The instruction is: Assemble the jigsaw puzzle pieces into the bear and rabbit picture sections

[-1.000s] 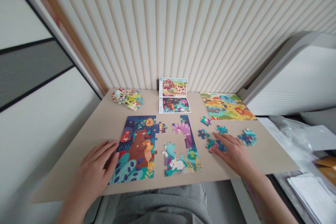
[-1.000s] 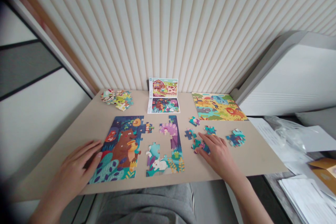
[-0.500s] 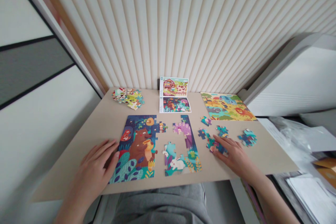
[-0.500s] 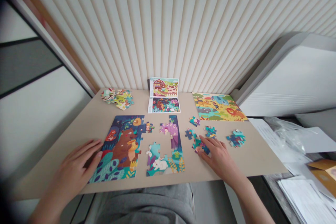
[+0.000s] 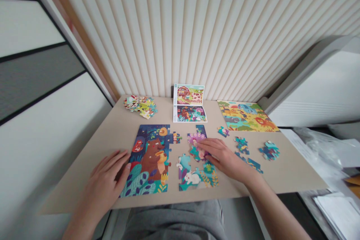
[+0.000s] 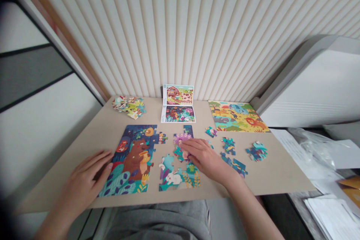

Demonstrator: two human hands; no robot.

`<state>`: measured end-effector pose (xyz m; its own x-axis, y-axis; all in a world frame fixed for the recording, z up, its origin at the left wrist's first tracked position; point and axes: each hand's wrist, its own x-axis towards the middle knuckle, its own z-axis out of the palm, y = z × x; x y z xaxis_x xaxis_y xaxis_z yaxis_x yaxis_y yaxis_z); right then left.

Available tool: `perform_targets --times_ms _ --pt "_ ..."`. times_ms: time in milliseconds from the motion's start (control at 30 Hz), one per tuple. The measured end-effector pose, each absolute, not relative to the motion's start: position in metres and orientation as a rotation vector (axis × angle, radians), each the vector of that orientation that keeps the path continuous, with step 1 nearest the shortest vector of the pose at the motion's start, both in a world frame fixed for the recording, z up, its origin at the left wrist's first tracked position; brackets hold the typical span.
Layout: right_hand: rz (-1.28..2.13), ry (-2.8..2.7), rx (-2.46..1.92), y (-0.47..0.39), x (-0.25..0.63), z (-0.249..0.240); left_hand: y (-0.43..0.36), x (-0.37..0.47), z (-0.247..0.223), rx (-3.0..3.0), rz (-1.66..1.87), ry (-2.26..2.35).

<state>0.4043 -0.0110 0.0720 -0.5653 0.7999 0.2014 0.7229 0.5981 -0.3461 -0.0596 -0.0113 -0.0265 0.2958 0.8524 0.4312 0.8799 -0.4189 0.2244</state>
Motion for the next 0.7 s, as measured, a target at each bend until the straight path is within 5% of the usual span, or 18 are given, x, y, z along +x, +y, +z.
perform_targets --times_ms 700 --pt "0.225 -2.377 -1.486 -0.004 0.373 0.055 -0.014 -0.056 -0.022 -2.482 -0.791 -1.722"
